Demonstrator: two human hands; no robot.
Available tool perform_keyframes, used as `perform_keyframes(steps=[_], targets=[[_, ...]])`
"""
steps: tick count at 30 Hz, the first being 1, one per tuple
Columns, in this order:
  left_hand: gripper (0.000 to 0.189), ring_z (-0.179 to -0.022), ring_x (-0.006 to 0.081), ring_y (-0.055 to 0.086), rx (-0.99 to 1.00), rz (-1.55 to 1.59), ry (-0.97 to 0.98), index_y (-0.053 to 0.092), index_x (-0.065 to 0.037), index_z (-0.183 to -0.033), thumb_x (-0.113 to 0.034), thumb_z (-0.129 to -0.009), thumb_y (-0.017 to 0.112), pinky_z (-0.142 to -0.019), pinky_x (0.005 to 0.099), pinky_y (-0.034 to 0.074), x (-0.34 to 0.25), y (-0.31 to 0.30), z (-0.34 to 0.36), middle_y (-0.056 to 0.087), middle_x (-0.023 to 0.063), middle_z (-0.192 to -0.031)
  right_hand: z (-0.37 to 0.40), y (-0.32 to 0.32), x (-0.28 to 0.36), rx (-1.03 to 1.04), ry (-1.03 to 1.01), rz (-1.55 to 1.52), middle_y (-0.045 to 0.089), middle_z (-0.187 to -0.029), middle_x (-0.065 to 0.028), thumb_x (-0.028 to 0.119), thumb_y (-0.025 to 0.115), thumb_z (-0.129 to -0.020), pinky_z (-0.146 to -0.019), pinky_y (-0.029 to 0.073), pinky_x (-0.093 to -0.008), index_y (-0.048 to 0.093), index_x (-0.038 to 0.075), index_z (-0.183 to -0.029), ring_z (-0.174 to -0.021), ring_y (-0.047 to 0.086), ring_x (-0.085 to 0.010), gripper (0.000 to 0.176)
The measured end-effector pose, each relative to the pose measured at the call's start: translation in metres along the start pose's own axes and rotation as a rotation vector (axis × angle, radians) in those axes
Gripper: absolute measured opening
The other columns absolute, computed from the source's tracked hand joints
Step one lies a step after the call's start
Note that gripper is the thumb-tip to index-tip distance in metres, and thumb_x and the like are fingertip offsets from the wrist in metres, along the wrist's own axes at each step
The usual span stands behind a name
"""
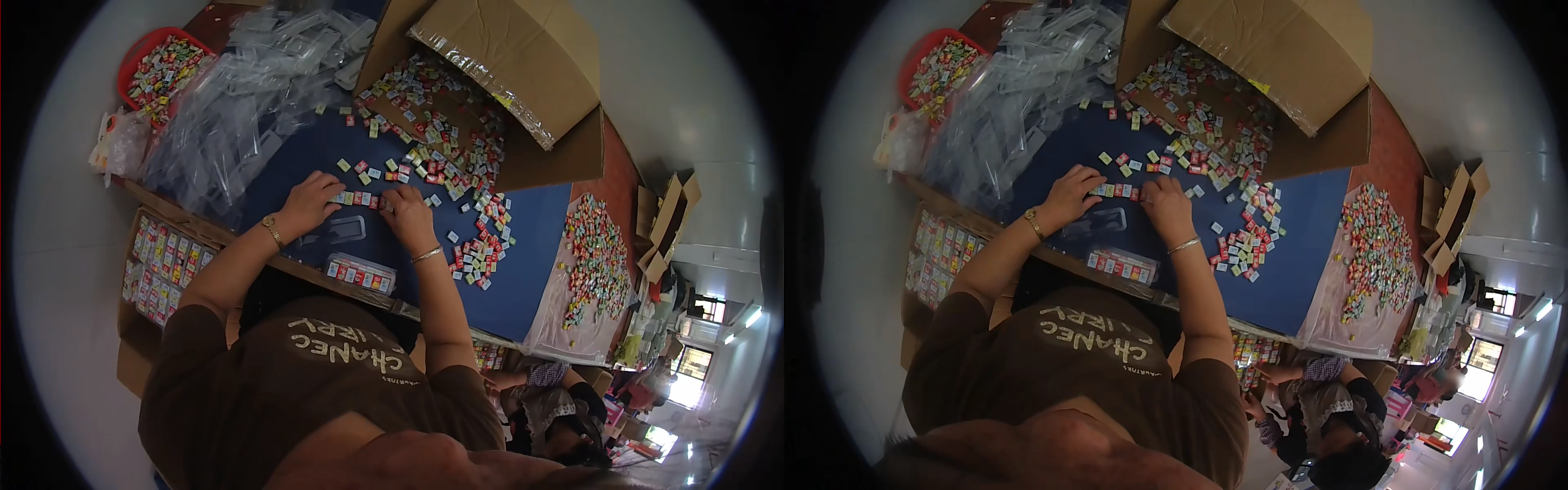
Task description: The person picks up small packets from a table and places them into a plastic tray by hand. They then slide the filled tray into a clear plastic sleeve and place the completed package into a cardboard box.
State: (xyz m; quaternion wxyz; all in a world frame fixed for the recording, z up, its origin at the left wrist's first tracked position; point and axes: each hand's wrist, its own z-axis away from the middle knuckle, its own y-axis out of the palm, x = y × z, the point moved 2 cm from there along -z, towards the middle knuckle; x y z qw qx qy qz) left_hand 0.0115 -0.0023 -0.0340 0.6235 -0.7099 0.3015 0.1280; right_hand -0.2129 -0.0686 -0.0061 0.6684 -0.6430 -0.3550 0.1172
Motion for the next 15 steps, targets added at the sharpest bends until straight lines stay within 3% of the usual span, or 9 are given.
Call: perform_keyframes(steps=[7, 15], targets=[[0.045, -0.104, 0.0238, 0.058, -0.01, 0.01, 0.004, 0.066, -0.006, -0.117, -0.014, -0.075, 0.079, -0.087, 0.035, 0.052, -0.001, -0.002, 0.001, 0.06, 0.0054, -0.111, 0.006, -0.006, -0.01, -0.091, 0.139, -0.007, 0.063, -0.101, -0.0084, 0.013, 0.079, -0.072, -0.079, 0.054, -0.0391, 0.066, 0.01, -0.108, -0.099, 0.061, -0.029, 0.038], [0.047, -0.106, 0.0244, 0.057, -0.004, 0.004, -0.004, 0.065, -0.006, -0.119, -0.011, -0.074, 0.079, -0.087, 0.0355, 0.052, -0.003, -0.002, 0.002, 0.06, 0.006, -0.112, -0.014, 0.01, 0.008, 0.029, -0.063, 0.01, 0.064, -0.109, -0.0083, 0.012, 0.081, -0.065, -0.086, 0.053, -0.0392, 0.065, 0.009, -0.114, -0.11, 0.057, -0.0289, 0.052]])
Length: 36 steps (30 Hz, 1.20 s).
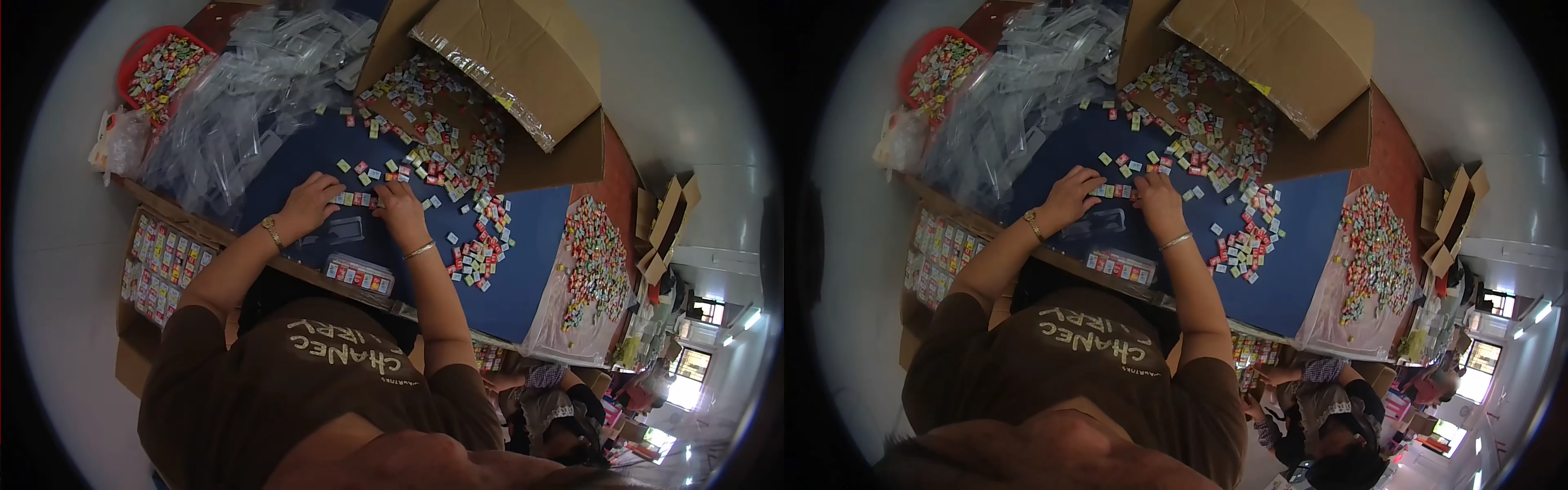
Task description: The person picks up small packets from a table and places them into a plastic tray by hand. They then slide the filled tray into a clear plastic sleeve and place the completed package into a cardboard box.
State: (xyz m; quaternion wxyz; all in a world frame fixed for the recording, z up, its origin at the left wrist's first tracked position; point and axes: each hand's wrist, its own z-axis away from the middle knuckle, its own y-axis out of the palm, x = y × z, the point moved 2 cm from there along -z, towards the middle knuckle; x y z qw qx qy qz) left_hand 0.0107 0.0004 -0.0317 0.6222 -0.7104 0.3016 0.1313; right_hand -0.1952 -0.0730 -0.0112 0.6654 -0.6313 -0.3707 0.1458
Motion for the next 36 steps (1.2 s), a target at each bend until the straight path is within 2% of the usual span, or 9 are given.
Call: perform_keyframes(steps=[7, 13, 18, 22, 25, 27, 33, 36], targets=[[0.042, -0.104, 0.0241, 0.057, -0.027, 0.01, 0.048, 0.065, -0.004, -0.114, -0.008, -0.074, 0.078, -0.087, 0.0348, 0.051, 0.002, 0.004, -0.005, 0.059, 0.0054, -0.109, 0.0, 0.006, -0.003, 0.058, -0.039, -0.053, 0.063, -0.109, -0.0088, 0.01, 0.081, -0.065, -0.086, 0.053, -0.0395, 0.067, 0.009, -0.111, -0.104, 0.061, -0.0299, 0.048], [0.041, -0.104, 0.0246, 0.056, 0.0, 0.023, 0.056, 0.065, -0.003, -0.114, -0.007, -0.075, 0.077, -0.089, 0.0346, 0.05, 0.001, 0.008, -0.006, 0.059, 0.006, -0.108, 0.0, 0.006, -0.001, 0.058, -0.044, -0.023, 0.064, -0.102, -0.0101, 0.01, 0.081, -0.065, -0.082, 0.055, -0.039, 0.066, 0.008, -0.104, -0.098, 0.064, -0.0305, 0.041], [0.04, -0.104, 0.0247, 0.056, -0.008, 0.022, 0.055, 0.065, -0.004, -0.113, -0.007, -0.075, 0.077, -0.089, 0.0346, 0.05, -0.001, 0.007, -0.005, 0.059, 0.0061, -0.108, -0.002, -0.003, 0.007, 0.105, 0.097, 0.077, 0.064, -0.101, -0.0114, 0.01, 0.081, -0.067, -0.08, 0.055, -0.0396, 0.064, 0.005, -0.096, -0.099, 0.064, -0.0307, 0.034], [0.039, -0.104, 0.0249, 0.056, -0.005, 0.018, 0.051, 0.065, -0.003, -0.112, -0.007, -0.075, 0.077, -0.09, 0.0347, 0.05, 0.0, 0.008, -0.006, 0.059, 0.0065, -0.108, -0.003, 0.001, 0.004, 0.083, 0.057, 0.098, 0.064, -0.099, -0.0121, 0.008, 0.08, -0.068, -0.078, 0.056, -0.0406, 0.064, 0.003, -0.095, -0.097, 0.064, -0.0321, 0.031], [0.039, -0.104, 0.0251, 0.056, -0.012, 0.034, 0.054, 0.065, -0.003, -0.112, -0.006, -0.075, 0.077, -0.09, 0.0348, 0.05, 0.002, 0.008, -0.005, 0.059, 0.0068, -0.108, -0.001, 0.002, -0.006, 0.048, 0.043, 0.041, 0.064, -0.097, -0.0124, 0.007, 0.079, -0.068, -0.078, 0.055, -0.0412, 0.064, 0.003, -0.093, -0.093, 0.065, -0.0334, 0.029], [0.039, -0.104, 0.0253, 0.056, -0.012, 0.043, 0.057, 0.065, -0.003, -0.112, -0.006, -0.075, 0.077, -0.09, 0.0349, 0.05, 0.002, 0.008, -0.004, 0.059, 0.007, -0.108, 0.003, 0.0, -0.011, 0.082, 0.042, -0.141, 0.064, -0.097, -0.0119, 0.005, 0.078, -0.068, -0.077, 0.055, -0.0417, 0.064, 0.003, -0.094, -0.089, 0.065, -0.0348, 0.029], [0.04, -0.105, 0.026, 0.056, -0.009, 0.057, 0.055, 0.065, -0.003, -0.113, -0.006, -0.075, 0.077, -0.091, 0.0351, 0.05, 0.001, 0.006, -0.004, 0.059, 0.0077, -0.109, 0.016, -0.015, -0.015, -0.072, -0.023, -0.075, 0.065, -0.1, -0.0097, 0.004, 0.078, -0.067, -0.079, 0.054, -0.0416, 0.065, 0.004, -0.099, -0.096, 0.063, -0.0338, 0.034], [0.042, -0.105, 0.0262, 0.056, -0.008, 0.067, 0.041, 0.064, -0.002, -0.114, -0.007, -0.074, 0.077, -0.091, 0.0353, 0.05, 0.0, 0.003, -0.003, 0.059, 0.0083, -0.11, 0.018, -0.01, -0.021, -0.025, 0.004, -0.037, 0.065, -0.103, -0.01, 0.004, 0.078, -0.067, -0.081, 0.054, -0.0415, 0.065, 0.004, -0.1, -0.099, 0.062, -0.0332, 0.036]])
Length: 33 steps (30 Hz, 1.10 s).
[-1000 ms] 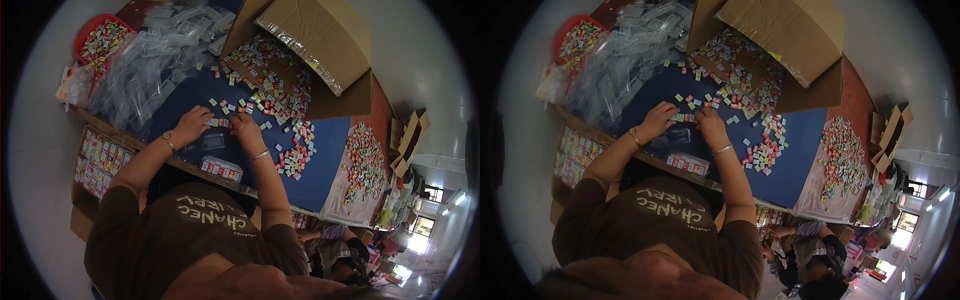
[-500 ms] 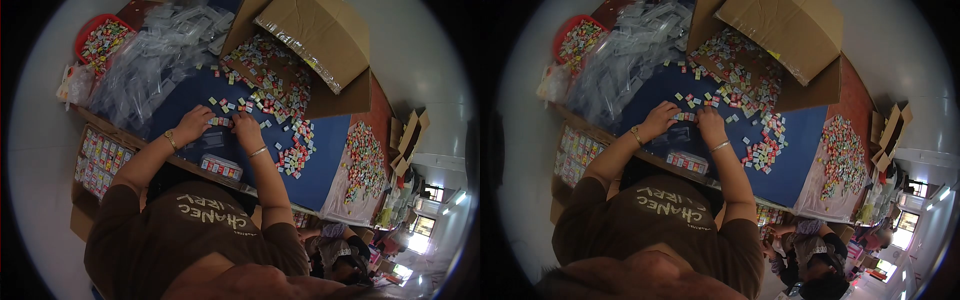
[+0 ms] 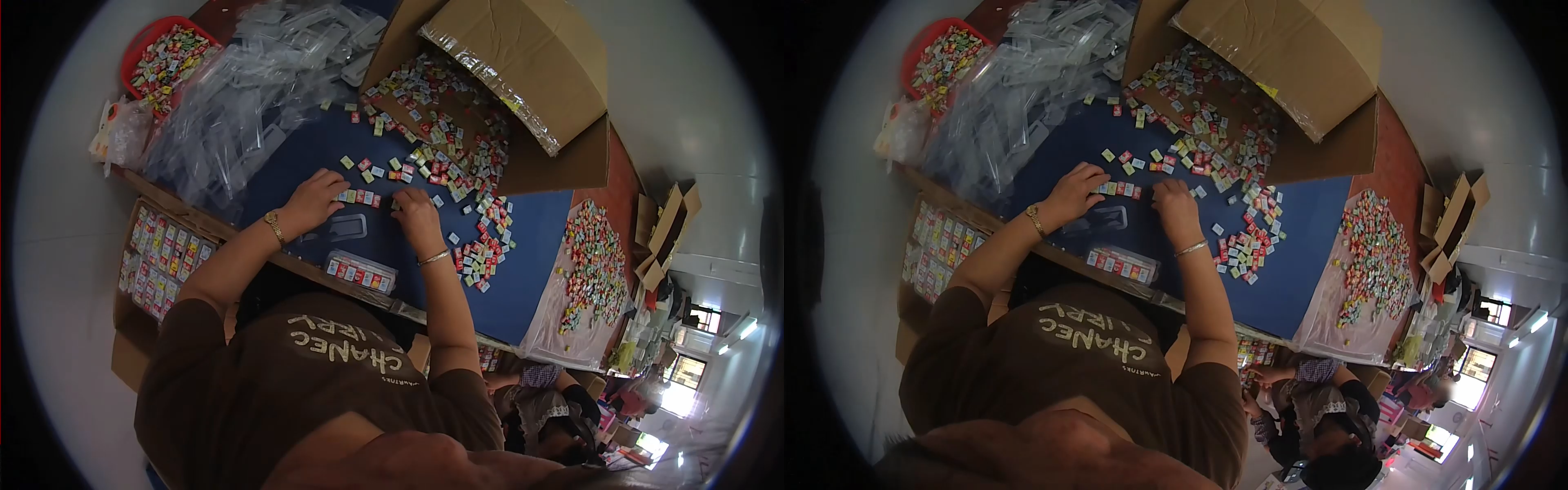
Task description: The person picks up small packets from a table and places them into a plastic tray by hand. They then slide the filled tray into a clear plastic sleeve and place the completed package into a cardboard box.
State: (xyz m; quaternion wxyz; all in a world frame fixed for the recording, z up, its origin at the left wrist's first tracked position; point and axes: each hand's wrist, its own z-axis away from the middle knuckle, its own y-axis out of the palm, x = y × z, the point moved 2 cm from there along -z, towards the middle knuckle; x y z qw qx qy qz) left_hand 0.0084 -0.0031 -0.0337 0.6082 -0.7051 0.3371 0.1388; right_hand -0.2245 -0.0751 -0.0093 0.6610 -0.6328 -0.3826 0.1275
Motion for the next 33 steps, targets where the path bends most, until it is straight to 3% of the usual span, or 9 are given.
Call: perform_keyframes(steps=[10, 17, 22, 24, 27, 29, 33], targets=[[0.041, -0.105, 0.026, 0.056, 0.015, 0.001, 0.008, 0.065, -0.002, -0.114, -0.006, -0.074, 0.077, -0.091, 0.0356, 0.05, 0.002, 0.002, -0.003, 0.059, 0.0081, -0.11, -0.017, 0.008, 0.022, 0.038, 0.005, -0.088, 0.064, -0.105, -0.0094, 0.007, 0.079, -0.069, -0.082, 0.054, -0.0407, 0.067, 0.008, -0.107, -0.1, 0.063, -0.0315, 0.04], [0.033, -0.101, 0.0263, 0.056, 0.054, 0.018, 0.032, 0.066, -0.003, -0.108, -0.006, -0.076, 0.075, -0.088, 0.0364, 0.05, 0.003, 0.001, -0.002, 0.06, 0.008, -0.105, -0.019, 0.009, 0.036, -0.001, -0.076, -0.018, 0.063, -0.099, -0.0053, 0.013, 0.077, -0.073, -0.079, 0.054, -0.0393, 0.07, 0.013, -0.102, -0.093, 0.063, -0.0268, 0.03], [0.035, -0.101, 0.0276, 0.056, 0.058, 0.003, -0.028, 0.066, -0.002, -0.108, -0.005, -0.075, 0.076, -0.088, 0.0367, 0.05, -0.023, -0.023, 0.04, 0.059, 0.0087, -0.105, -0.003, -0.001, 0.068, 0.025, -0.132, -0.097, 0.062, -0.095, -0.0052, 0.014, 0.076, -0.074, -0.077, 0.054, -0.0388, 0.07, 0.013, -0.101, -0.091, 0.063, -0.0264, 0.028], [0.036, -0.101, 0.0281, 0.056, 0.077, -0.013, -0.079, 0.066, -0.001, -0.108, -0.005, -0.074, 0.076, -0.088, 0.0367, 0.05, -0.028, -0.023, 0.06, 0.059, 0.0089, -0.105, 0.002, 0.009, 0.077, 0.148, -0.127, -0.089, 0.062, -0.097, -0.0049, 0.013, 0.076, -0.074, -0.076, 0.055, -0.0389, 0.07, 0.013, -0.1, -0.09, 0.064, -0.0268, 0.027], [0.036, -0.102, 0.0283, 0.058, 0.017, -0.036, -0.126, 0.066, -0.001, -0.108, -0.005, -0.074, 0.077, -0.087, 0.0367, 0.051, -0.032, -0.02, 0.079, 0.06, 0.009, -0.108, 0.007, 0.014, 0.075, 0.059, -0.132, -0.124, 0.059, -0.093, -0.006, 0.011, 0.073, -0.074, -0.07, 0.056, -0.0374, 0.067, 0.011, -0.093, -0.09, 0.064, -0.026, 0.02], [0.036, -0.105, 0.0282, 0.059, -0.133, -0.02, -0.132, 0.066, -0.001, -0.108, -0.006, -0.073, 0.077, -0.087, 0.0366, 0.052, -0.034, -0.019, 0.089, 0.061, 0.0094, -0.112, 0.01, 0.022, 0.07, 0.052, -0.131, -0.119, 0.059, -0.092, -0.0064, 0.009, 0.072, -0.074, -0.07, 0.056, -0.0379, 0.066, 0.01, -0.091, -0.089, 0.064, -0.0263, 0.018], [0.036, -0.107, 0.0281, 0.06, -0.089, -0.067, -0.071, 0.065, -0.001, -0.106, -0.006, -0.073, 0.078, -0.087, 0.0367, 0.053, -0.025, -0.011, 0.1, 0.061, 0.0101, -0.115, 0.01, 0.019, 0.07, 0.023, -0.135, -0.133, 0.06, -0.089, -0.0083, 0.004, 0.067, -0.077, -0.071, 0.055, -0.039, 0.064, 0.007, -0.087, -0.087, 0.064, -0.0282, 0.011]])
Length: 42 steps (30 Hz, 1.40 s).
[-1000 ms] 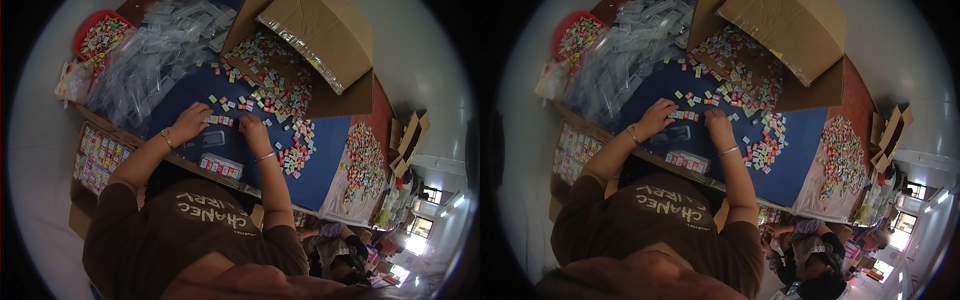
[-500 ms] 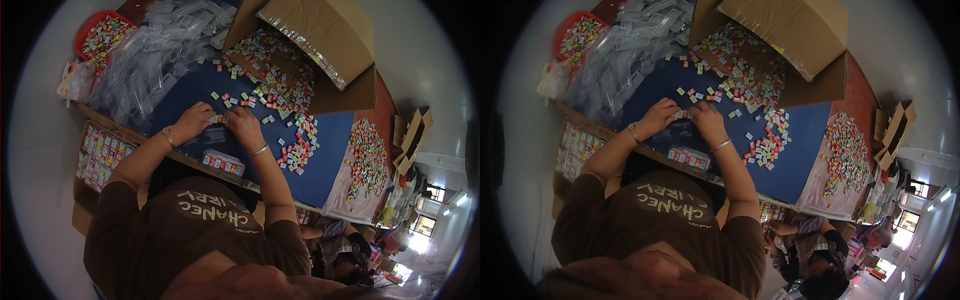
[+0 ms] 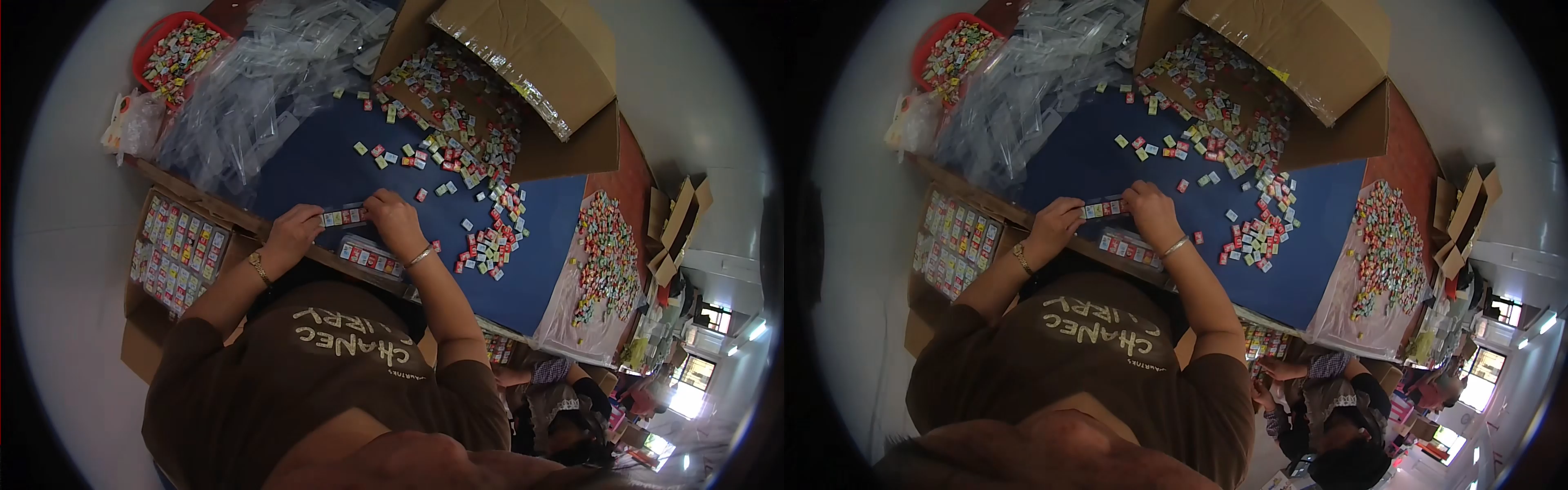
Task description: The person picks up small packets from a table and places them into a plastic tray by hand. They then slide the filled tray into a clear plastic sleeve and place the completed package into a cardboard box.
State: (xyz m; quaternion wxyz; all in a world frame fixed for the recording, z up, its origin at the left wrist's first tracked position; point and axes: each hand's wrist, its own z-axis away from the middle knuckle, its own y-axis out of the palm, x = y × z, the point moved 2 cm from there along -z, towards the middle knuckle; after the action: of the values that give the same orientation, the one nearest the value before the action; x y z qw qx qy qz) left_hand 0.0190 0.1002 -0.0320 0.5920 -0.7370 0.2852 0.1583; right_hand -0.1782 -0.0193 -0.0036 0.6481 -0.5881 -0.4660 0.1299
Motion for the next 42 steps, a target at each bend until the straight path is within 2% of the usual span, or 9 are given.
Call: perform_keyframes(steps=[3, 10, 16, 19, 25, 27, 30, 35, 42], targets=[[0.036, -0.106, 0.0276, 0.06, -0.109, 0.015, 0.022, 0.065, -0.001, -0.104, -0.006, -0.072, 0.079, -0.087, 0.0366, 0.053, -0.005, -0.009, -0.002, 0.061, 0.0103, -0.115, -0.002, -0.001, -0.004, -0.044, 0.019, -0.067, 0.062, -0.089, -0.0097, 0.007, 0.072, -0.076, -0.069, 0.054, -0.0393, 0.066, 0.004, -0.087, -0.083, 0.065, -0.0298, 0.013], [0.04, -0.106, 0.0277, 0.06, 0.007, 0.0, -0.035, 0.064, -0.001, -0.106, -0.006, -0.07, 0.08, -0.087, 0.0367, 0.053, 0.0, -0.007, -0.001, 0.06, 0.0101, -0.117, -0.002, 0.005, -0.008, -0.062, 0.007, -0.124, 0.061, -0.085, -0.0099, 0.009, 0.072, -0.077, -0.067, 0.053, -0.0403, 0.064, 0.004, -0.085, -0.077, 0.064, -0.0307, 0.012], [0.043, -0.106, 0.029, 0.059, 0.028, 0.003, -0.024, 0.063, -0.001, -0.109, -0.006, -0.071, 0.08, -0.088, 0.037, 0.052, 0.002, -0.004, -0.007, 0.059, 0.0112, -0.118, -0.005, 0.008, -0.006, -0.069, 0.055, -0.032, 0.06, -0.086, -0.0068, 0.017, 0.074, -0.077, -0.069, 0.052, -0.0407, 0.063, 0.006, -0.081, -0.085, 0.064, -0.0289, 0.016], [0.049, -0.11, 0.0296, 0.057, 0.007, -0.01, -0.023, 0.062, -0.001, -0.114, -0.008, -0.069, 0.081, -0.091, 0.0379, 0.051, -0.004, -0.012, -0.011, 0.058, 0.0114, -0.12, -0.008, -0.004, -0.007, 0.034, 0.163, 0.016, 0.062, -0.094, -0.005, 0.015, 0.077, -0.072, -0.075, 0.052, -0.0398, 0.064, 0.008, -0.089, -0.094, 0.062, -0.0274, 0.022], [0.059, -0.115, 0.0292, 0.054, 0.102, -0.099, -0.016, 0.059, -0.002, -0.121, -0.013, -0.068, 0.083, -0.093, 0.0381, 0.049, 0.0, -0.011, -0.022, 0.056, 0.0111, -0.122, -0.006, -0.008, -0.013, 0.022, -0.153, 0.018, 0.061, -0.111, -0.0057, 0.007, 0.083, -0.063, -0.088, 0.05, -0.0384, 0.061, 0.009, -0.109, -0.105, 0.057, -0.0286, 0.052], [0.059, -0.115, 0.0287, 0.054, 0.155, -0.113, -0.02, 0.059, -0.002, -0.122, -0.014, -0.069, 0.082, -0.093, 0.0376, 0.049, 0.004, -0.01, -0.026, 0.056, 0.0109, -0.122, -0.007, -0.008, -0.015, 0.126, -0.112, -0.014, 0.061, -0.111, -0.0074, 0.008, 0.082, -0.063, -0.091, 0.049, -0.0393, 0.061, 0.008, -0.109, -0.105, 0.057, -0.0299, 0.05], [0.058, -0.113, 0.0278, 0.055, 0.204, -0.049, -0.061, 0.059, -0.003, -0.123, -0.014, -0.071, 0.081, -0.093, 0.0374, 0.049, -0.002, -0.015, -0.03, 0.057, 0.0104, -0.12, 0.006, -0.022, -0.009, 0.059, -0.077, -0.052, 0.061, -0.111, -0.0082, 0.007, 0.083, -0.062, -0.091, 0.049, -0.0396, 0.061, 0.008, -0.109, -0.107, 0.057, -0.0303, 0.051], [0.055, -0.109, 0.0277, 0.058, 0.215, 0.197, 0.108, 0.06, -0.005, -0.122, -0.013, -0.071, 0.08, -0.094, 0.0376, 0.049, -0.043, -0.034, -0.025, 0.058, 0.0091, -0.118, 0.065, -0.068, 0.022, 0.016, 0.034, -0.093, 0.06, -0.11, -0.0091, 0.006, 0.082, -0.063, -0.091, 0.048, -0.0398, 0.061, 0.007, -0.109, -0.106, 0.057, -0.0308, 0.051], [0.057, -0.113, 0.0268, 0.058, 0.259, 0.126, 0.255, 0.06, -0.006, -0.122, -0.014, -0.07, 0.081, -0.097, 0.0401, 0.047, -0.048, 0.0, -0.01, 0.059, 0.008, -0.119, 0.115, -0.038, 0.03, -0.011, 0.201, -0.042, 0.058, -0.114, -0.0103, 0.007, 0.083, -0.062, -0.091, 0.049, -0.0405, 0.061, 0.007, -0.112, -0.105, 0.058, -0.032, 0.054]])
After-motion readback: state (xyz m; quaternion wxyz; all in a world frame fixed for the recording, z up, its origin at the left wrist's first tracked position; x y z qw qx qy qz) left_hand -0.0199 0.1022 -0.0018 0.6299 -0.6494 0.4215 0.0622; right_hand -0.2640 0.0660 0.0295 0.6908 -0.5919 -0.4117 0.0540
